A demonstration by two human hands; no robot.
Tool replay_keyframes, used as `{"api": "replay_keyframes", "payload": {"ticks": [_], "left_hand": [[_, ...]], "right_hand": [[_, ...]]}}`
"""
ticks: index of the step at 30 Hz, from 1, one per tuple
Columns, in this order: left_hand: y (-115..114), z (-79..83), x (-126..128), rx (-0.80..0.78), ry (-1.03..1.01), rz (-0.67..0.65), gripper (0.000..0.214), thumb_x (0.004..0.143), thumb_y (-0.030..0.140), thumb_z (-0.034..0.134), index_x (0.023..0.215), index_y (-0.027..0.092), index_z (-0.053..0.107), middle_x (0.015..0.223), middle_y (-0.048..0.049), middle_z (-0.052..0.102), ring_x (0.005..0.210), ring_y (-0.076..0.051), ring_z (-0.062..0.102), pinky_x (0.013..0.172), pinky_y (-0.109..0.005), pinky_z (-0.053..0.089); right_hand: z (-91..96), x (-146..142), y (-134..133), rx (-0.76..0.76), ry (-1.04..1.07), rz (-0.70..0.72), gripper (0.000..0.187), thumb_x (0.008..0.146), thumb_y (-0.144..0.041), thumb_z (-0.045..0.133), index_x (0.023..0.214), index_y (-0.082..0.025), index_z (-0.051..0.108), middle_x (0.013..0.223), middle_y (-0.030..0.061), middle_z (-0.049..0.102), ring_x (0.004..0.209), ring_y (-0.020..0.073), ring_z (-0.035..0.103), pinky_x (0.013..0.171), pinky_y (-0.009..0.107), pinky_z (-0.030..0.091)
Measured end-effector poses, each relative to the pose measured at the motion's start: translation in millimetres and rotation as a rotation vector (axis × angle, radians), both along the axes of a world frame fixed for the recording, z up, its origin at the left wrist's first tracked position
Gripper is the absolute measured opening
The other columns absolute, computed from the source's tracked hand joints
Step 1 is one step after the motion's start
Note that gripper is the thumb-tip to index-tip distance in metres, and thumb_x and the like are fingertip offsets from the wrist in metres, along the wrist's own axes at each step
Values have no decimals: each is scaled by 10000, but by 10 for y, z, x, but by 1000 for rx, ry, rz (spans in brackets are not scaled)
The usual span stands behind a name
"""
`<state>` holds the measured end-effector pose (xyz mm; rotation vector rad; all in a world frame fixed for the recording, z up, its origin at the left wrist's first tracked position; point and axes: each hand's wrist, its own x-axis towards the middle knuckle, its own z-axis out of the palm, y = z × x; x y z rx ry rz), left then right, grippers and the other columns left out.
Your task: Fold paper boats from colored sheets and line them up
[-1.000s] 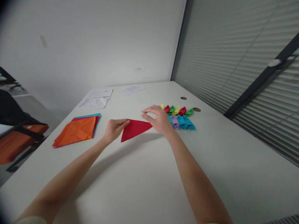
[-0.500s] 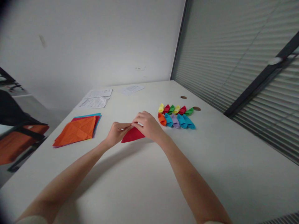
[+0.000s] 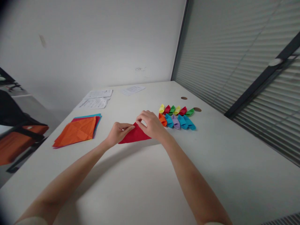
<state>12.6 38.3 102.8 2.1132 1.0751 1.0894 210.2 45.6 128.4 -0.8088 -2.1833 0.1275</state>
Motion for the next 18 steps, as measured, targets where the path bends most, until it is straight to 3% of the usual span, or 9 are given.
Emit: {"api": "replay_keyframes", "payload": {"ticks": [3, 8, 13, 18], "left_hand": [[-12, 3, 9, -14, -4, -4, 412, 884, 424, 507, 734, 122, 743, 553, 17, 539, 520, -96, 422, 501, -201, 344], [-14, -1, 31, -59, -36, -24, 378, 876, 392, 528, 728, 120, 746, 592, 3, 598, 538, -105, 472, 508, -203, 364], [5, 18, -24, -112, -38, -65, 315, 859, 369, 570, 825, 130, 772, 676, -13, 680, 583, -120, 555, 531, -201, 407], [42, 63, -115, -82, -152, 3, 245, 820, 354, 634, 823, 160, 785, 705, -26, 723, 644, -151, 631, 591, -225, 475]], "right_hand": [[-2, -10, 9, -39, 54, 65, 64, 906, -250, 566, 850, -226, 586, 845, 40, 611, 839, 197, 553, 799, 358, 428], [-6, -28, 19, -95, 141, 115, 137, 905, -239, 540, 781, -225, 596, 781, 34, 611, 797, 194, 564, 779, 360, 440], [4, 86, 87, -141, 291, 44, 142, 872, -271, 580, 741, -219, 596, 774, 21, 606, 776, 181, 571, 760, 342, 441], [-8, 259, 214, -204, 448, -81, 138, 819, -303, 629, 716, -213, 614, 757, 8, 620, 748, 167, 577, 712, 314, 437]]}}
